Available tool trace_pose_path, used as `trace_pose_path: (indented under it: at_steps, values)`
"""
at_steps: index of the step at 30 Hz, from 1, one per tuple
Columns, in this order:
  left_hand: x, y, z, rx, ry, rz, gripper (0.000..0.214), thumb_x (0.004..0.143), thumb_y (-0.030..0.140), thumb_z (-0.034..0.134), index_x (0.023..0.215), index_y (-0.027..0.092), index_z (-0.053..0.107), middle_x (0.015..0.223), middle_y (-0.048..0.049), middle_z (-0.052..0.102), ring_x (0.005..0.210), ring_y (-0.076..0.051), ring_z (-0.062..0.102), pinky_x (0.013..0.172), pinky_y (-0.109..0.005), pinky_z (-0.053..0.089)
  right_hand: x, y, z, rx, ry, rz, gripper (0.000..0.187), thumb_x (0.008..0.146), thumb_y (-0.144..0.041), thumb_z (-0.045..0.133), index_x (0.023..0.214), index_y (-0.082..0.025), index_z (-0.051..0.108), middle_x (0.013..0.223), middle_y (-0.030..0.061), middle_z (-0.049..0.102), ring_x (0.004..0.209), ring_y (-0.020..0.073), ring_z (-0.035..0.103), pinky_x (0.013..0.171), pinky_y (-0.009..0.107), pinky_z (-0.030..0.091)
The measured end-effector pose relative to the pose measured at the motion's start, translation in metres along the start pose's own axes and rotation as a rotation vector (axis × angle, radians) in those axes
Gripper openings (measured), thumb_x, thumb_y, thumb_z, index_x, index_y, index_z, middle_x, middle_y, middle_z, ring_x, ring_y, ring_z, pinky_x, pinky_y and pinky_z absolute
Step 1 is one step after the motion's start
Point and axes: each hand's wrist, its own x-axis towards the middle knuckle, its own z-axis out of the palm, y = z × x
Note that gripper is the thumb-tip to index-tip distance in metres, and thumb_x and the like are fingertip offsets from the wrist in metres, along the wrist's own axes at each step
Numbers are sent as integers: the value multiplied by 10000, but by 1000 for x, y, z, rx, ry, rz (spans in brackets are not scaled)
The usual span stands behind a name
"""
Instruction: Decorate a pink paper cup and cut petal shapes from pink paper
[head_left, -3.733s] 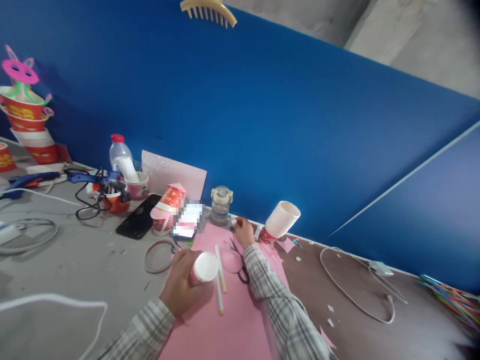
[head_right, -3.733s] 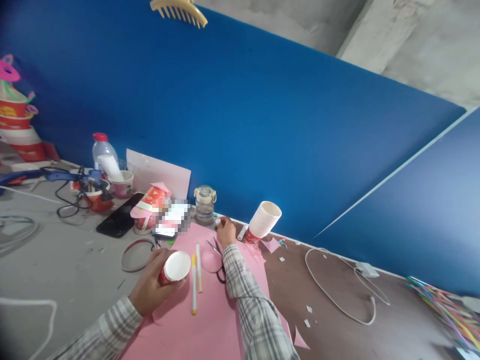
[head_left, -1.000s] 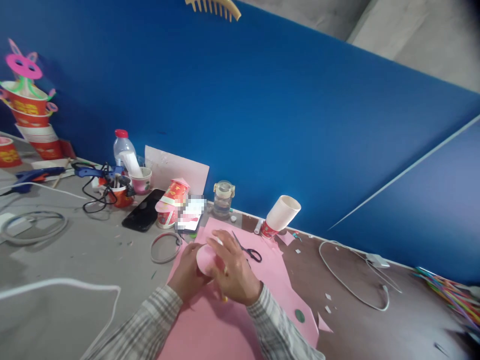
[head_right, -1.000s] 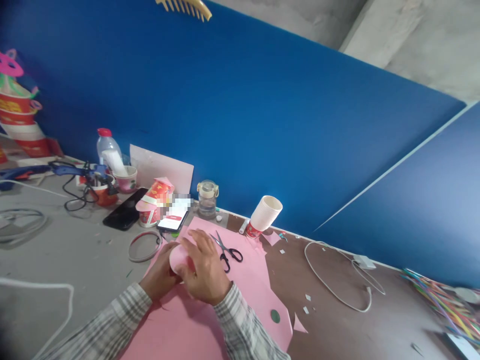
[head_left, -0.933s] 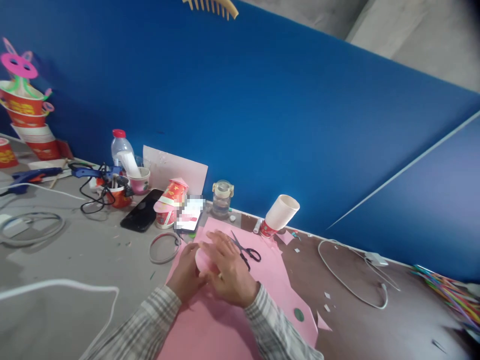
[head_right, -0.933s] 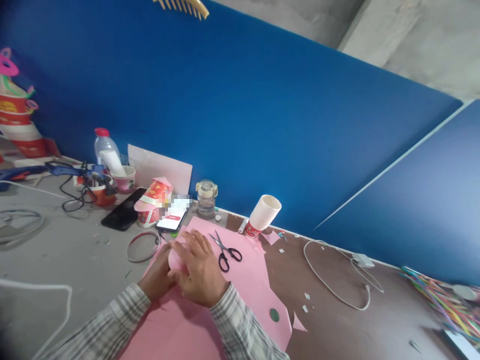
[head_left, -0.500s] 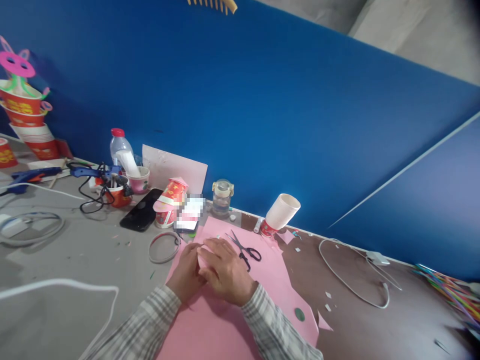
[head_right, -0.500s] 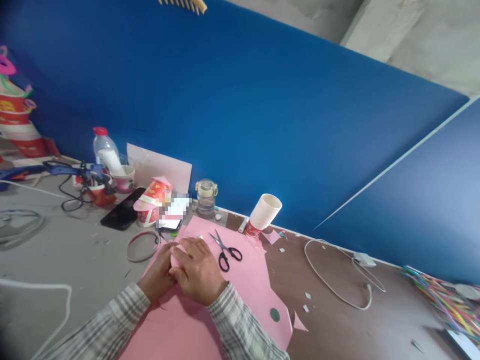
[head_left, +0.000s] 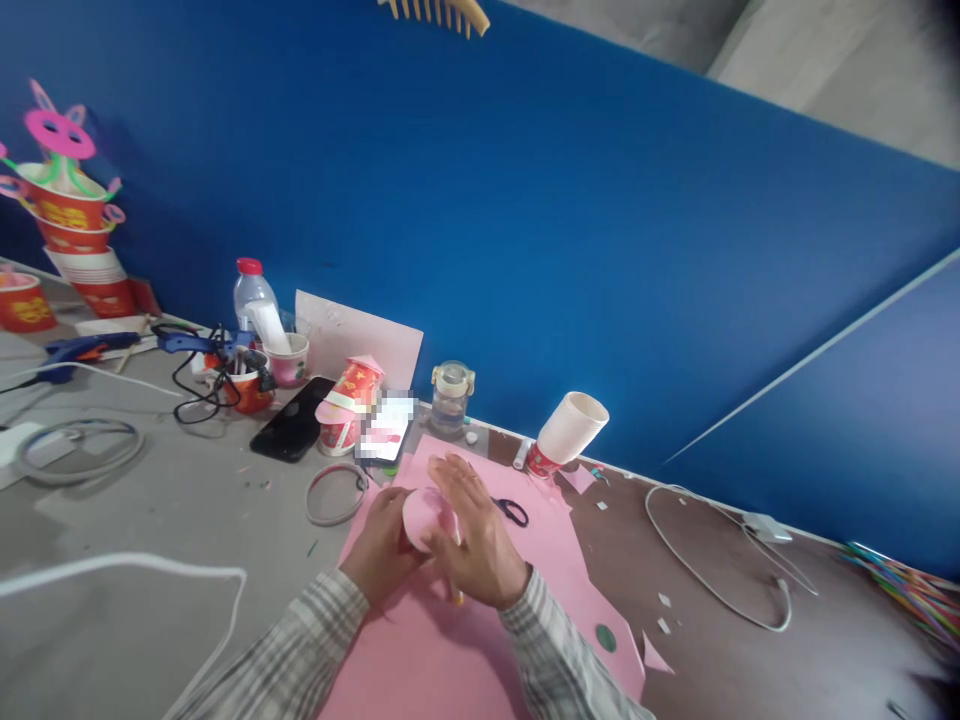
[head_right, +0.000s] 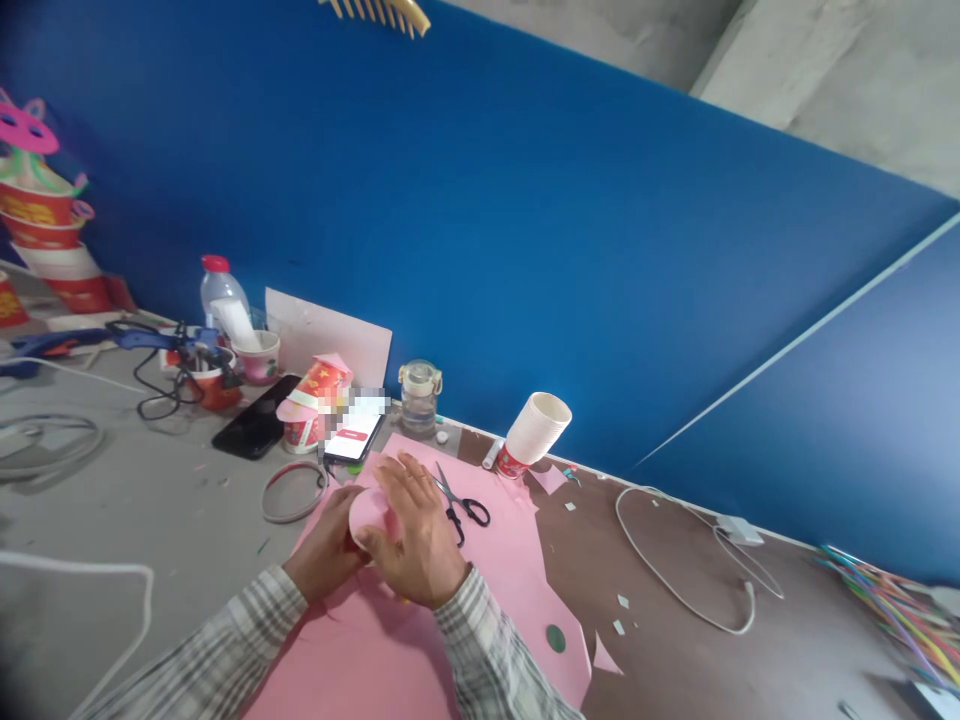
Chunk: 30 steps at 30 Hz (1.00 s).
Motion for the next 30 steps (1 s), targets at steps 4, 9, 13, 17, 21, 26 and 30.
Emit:
trace_pose_path:
  at_steps: [4, 9, 13, 17, 21, 26, 30]
  values:
    - [-1, -2, 1, -22, 6, 24, 530, 511, 197, 677, 1009, 266, 507, 951, -9, 565, 952, -236, 496, 847, -424, 446, 1, -2, 7, -54, -92, -58, 483, 827, -366, 488, 1285, -250, 385, 1352, 36, 457, 1303, 247, 316, 1076, 452, 304]
    - [-2, -7, 3, -9, 6, 17, 475, 504, 126, 647, 939, 260, 514, 953, -4, 553, 929, -220, 517, 835, -411, 460, 3, 1, 11, -96, -163, -53, 366, 855, -350, 447, 1211, -272, 477, 1289, 26, 531, 1251, 244, 398, 1048, 461, 342]
    - [-1, -8, 4, 14, 9, 41, 483, 500, 114, 637, 943, 257, 511, 958, -8, 561, 924, -223, 525, 828, -414, 466, 5, 1, 11, -69, -168, -68, 345, 848, -318, 468, 1185, -256, 506, 1240, 27, 576, 1195, 234, 469, 1053, 430, 354]
    - [-1, -9, 5, 24, 21, 70, 447, 532, 120, 612, 946, 261, 521, 983, -18, 583, 960, -230, 514, 869, -433, 442, 8, -4, 10, -50, -152, -86, 365, 818, -268, 506, 1182, -240, 512, 1210, 51, 593, 1150, 247, 511, 1047, 417, 369]
    - [-1, -9, 5, 31, 40, 92, 487, 515, 99, 589, 976, 242, 520, 1000, -37, 587, 969, -232, 516, 888, -440, 438, 12, -9, 8, -32, -181, -77, 377, 823, -247, 485, 1199, -237, 487, 1204, 65, 589, 1142, 258, 514, 1044, 430, 370]
    - [0, -7, 4, 39, 41, 124, 502, 505, 66, 536, 963, 273, 547, 981, -11, 621, 1004, -236, 515, 936, -470, 398, 16, -14, 8, -6, -179, -96, 393, 807, -204, 498, 1200, -228, 484, 1193, 70, 595, 1134, 245, 520, 1033, 410, 394]
    - [0, -7, 3, 50, 19, 124, 513, 494, 63, 542, 961, 274, 563, 958, -6, 643, 1001, -241, 521, 944, -480, 387, 16, -14, 11, -7, -202, -89, 379, 813, -195, 498, 1192, -197, 498, 1206, 82, 587, 1147, 233, 508, 1052, 380, 373]
